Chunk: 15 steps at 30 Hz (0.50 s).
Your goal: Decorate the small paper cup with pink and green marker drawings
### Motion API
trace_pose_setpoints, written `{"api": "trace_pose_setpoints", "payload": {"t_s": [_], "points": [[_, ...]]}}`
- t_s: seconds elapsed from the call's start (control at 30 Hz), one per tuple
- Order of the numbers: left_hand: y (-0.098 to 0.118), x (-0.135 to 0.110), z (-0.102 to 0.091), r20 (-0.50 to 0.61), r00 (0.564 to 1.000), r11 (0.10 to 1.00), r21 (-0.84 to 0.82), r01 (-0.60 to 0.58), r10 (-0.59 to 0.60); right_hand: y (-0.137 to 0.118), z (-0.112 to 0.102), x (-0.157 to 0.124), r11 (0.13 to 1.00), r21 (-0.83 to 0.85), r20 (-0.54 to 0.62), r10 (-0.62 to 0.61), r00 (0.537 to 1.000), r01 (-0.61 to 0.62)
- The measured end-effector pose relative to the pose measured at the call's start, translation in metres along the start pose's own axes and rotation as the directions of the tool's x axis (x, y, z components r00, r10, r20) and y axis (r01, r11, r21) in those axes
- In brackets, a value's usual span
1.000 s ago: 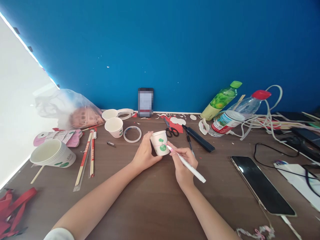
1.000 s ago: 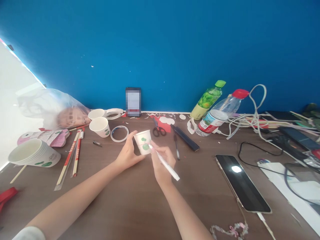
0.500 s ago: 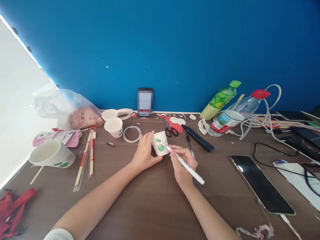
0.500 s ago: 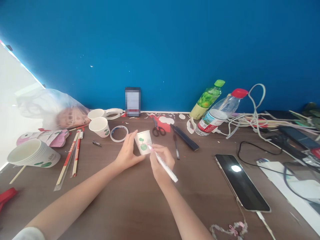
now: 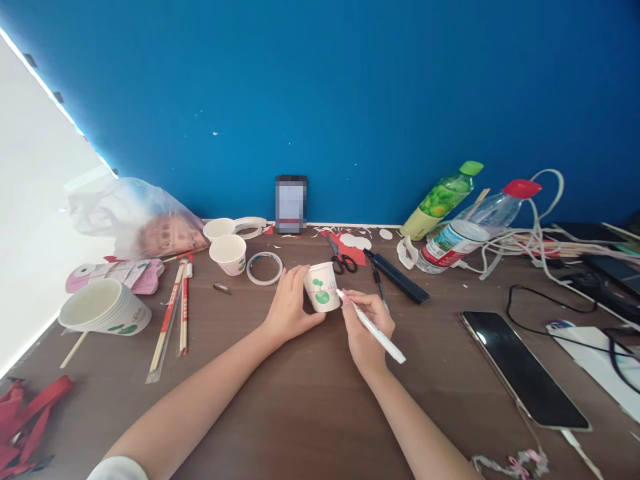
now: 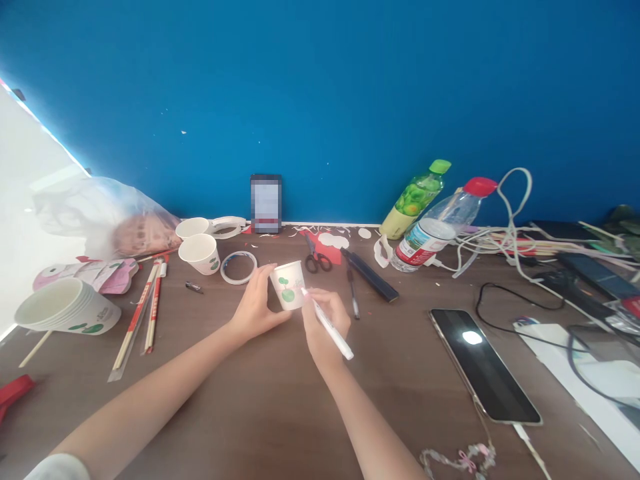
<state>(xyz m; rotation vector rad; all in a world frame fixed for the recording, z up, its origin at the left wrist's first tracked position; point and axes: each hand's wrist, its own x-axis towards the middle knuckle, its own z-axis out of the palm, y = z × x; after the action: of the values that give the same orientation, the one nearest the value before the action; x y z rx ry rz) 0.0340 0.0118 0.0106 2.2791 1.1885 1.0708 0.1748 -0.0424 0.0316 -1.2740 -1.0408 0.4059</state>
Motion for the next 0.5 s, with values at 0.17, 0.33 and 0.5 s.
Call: {"api": "trace_pose_setpoints", "payload": {"t_s": [0.17,0.33,0.5], "points": [[-0.0017,-0.0004,0.0012,-0.007,1.0,1.0,0.01,-0.015,0.015,-0.001,0.0008,-0.0014,1.0,0.016,0.029,0.001,1.0,-0.001],[-0.0027,-0.0012,0.0023,-0.004,1.0,1.0,0.012,0.005,-0.005,0.0061,0.0008,0.0005,0.997,0.004,-0.046,0.078,0.996,-0.078],[-0.0033,-0.0015,0.0022,0.044,0.999,0.999,-0.033,0.004,-0.003,0.0045,0.0007,0.0005,0.985,0.106,-0.007,0.137,0.991,-0.136]]}}
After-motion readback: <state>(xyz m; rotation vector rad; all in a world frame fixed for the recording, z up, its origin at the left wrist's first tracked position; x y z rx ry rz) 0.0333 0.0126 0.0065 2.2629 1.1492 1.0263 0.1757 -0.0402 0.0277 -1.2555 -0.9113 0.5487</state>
